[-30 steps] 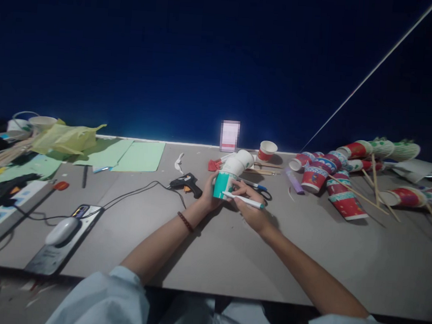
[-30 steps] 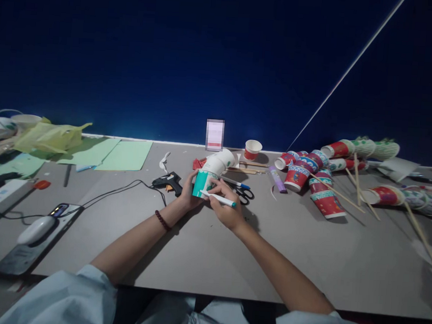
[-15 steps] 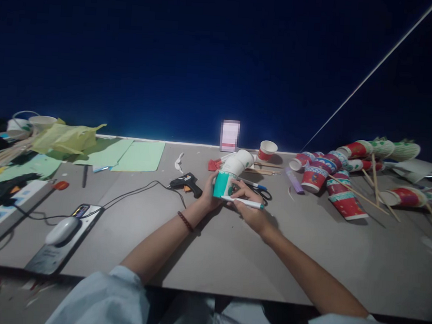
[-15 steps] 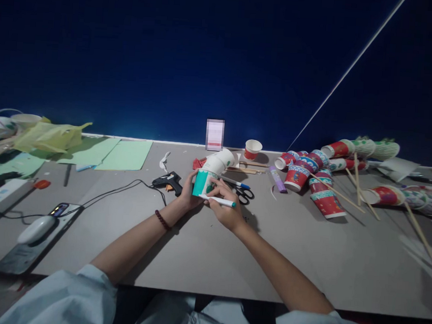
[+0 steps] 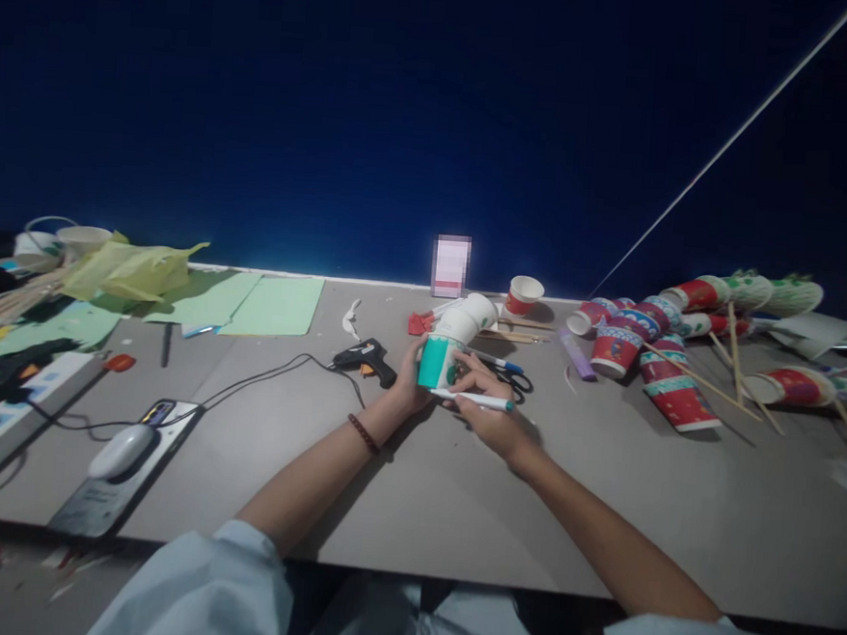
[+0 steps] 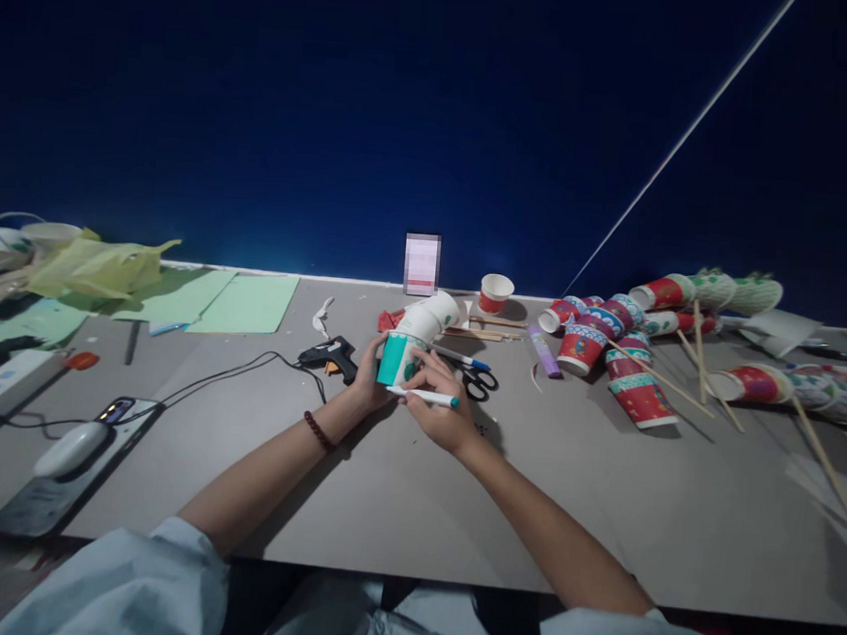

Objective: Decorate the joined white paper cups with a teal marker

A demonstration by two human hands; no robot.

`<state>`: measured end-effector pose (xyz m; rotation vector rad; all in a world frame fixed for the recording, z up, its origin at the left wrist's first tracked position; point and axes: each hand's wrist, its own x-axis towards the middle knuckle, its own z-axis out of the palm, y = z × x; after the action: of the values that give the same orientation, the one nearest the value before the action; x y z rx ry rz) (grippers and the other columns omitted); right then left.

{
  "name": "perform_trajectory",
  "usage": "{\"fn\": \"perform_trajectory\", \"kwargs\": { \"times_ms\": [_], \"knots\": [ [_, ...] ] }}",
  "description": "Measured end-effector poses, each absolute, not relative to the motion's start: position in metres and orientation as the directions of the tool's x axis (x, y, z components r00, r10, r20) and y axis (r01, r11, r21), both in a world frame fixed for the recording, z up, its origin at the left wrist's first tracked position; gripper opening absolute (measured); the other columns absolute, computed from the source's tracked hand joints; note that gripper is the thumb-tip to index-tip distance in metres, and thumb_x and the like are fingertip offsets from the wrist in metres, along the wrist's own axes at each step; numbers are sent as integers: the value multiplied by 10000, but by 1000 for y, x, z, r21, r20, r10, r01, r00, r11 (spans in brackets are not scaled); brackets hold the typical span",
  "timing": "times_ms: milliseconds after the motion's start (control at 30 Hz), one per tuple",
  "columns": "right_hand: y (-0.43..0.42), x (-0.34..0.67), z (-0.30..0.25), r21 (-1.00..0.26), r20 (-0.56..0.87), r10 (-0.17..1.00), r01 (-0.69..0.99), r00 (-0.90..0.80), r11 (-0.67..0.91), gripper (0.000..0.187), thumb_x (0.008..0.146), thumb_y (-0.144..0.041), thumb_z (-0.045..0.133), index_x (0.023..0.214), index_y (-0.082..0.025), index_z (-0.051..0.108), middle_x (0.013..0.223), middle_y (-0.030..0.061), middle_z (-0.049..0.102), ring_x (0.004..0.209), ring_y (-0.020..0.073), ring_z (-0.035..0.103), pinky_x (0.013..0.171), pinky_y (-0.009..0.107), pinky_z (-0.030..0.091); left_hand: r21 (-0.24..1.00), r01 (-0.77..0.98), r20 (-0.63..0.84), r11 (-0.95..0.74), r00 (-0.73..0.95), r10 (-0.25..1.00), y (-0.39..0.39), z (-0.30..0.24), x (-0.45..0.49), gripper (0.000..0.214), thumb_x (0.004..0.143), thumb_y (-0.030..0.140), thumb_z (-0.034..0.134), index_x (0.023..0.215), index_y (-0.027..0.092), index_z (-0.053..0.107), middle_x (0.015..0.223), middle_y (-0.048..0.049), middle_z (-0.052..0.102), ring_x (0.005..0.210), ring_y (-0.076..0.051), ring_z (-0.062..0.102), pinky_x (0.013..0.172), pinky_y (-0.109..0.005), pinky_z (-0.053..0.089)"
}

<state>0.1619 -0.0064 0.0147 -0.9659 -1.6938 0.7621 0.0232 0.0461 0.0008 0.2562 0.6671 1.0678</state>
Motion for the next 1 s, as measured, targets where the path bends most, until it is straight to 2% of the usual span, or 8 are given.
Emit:
{"fn": "perform_trajectory", "kwargs": {
  "times_ms": [100,167,267,333,433,567,833,1000],
  "knots": [
    [-5,162,16,-859,446,879,195,-170,473,85,784,-267,618,708,-254,653,881,57,774,1240,289,592,1155,561,306,479,-736,-342,478,345,874,47,0,23,336,807,451,603,862,126,666,715,-75,702,596,-183,658,563,-276,531],
    [-5,163,17,-879,425,889,157,-169,450,113,820,-317,602,738,-255,649,779,46,761,1235,283,596,1117,555,365,475,-734,-319,485,370,872,47,1,22,361,816,461,592,891,116,666,736,-85,706,593,-186,660,524,-273,523],
    [-6,165,17,-918,368,916,91,-162,385,176,841,-405,606,793,-240,639,859,76,765,1207,295,616,966,501,513,479,-727,-308,492,385,870,46,2,22,363,832,470,575,902,124,658,698,-71,692,536,-182,640,430,-259,473],
    [-5,166,15,-927,365,920,44,-141,374,210,844,-436,613,820,-229,634,921,97,763,1185,298,632,897,466,554,489,-716,-305,499,396,866,46,3,22,328,839,445,578,885,129,653,662,-57,678,496,-169,617,411,-249,452],
    [-4,167,11,-917,399,915,-12,-53,399,219,853,-443,612,851,-225,631,963,105,759,1155,293,650,852,451,579,519,-691,-288,503,413,864,45,3,22,304,841,409,582,876,116,657,680,-71,687,502,-163,617,465,-254,477],
    [-2,167,12,-910,415,909,29,45,414,222,841,-452,629,857,-231,634,985,104,751,1146,293,651,811,429,604,526,-673,-296,519,427,854,45,1,22,316,842,399,570,883,102,670,707,-91,691,552,-184,636,562,-301,518],
    [2,168,10,-940,341,939,16,36,341,249,828,-465,639,871,-220,629,1151,104,696,839,211,738,647,337,638,527,-642,-322,556,455,830,42,4,20,339,840,421,548,865,105,667,668,-93,666,547,-191,625,557,-320,518],
    [1,168,9,-943,332,943,28,31,331,238,825,-450,642,863,-215,648,1206,104,662,818,200,729,662,354,641,516,-653,-308,554,463,831,42,4,20,330,842,419,540,859,112,662,654,-81,661,526,-181,614,538,-312,516]
  ]
}}
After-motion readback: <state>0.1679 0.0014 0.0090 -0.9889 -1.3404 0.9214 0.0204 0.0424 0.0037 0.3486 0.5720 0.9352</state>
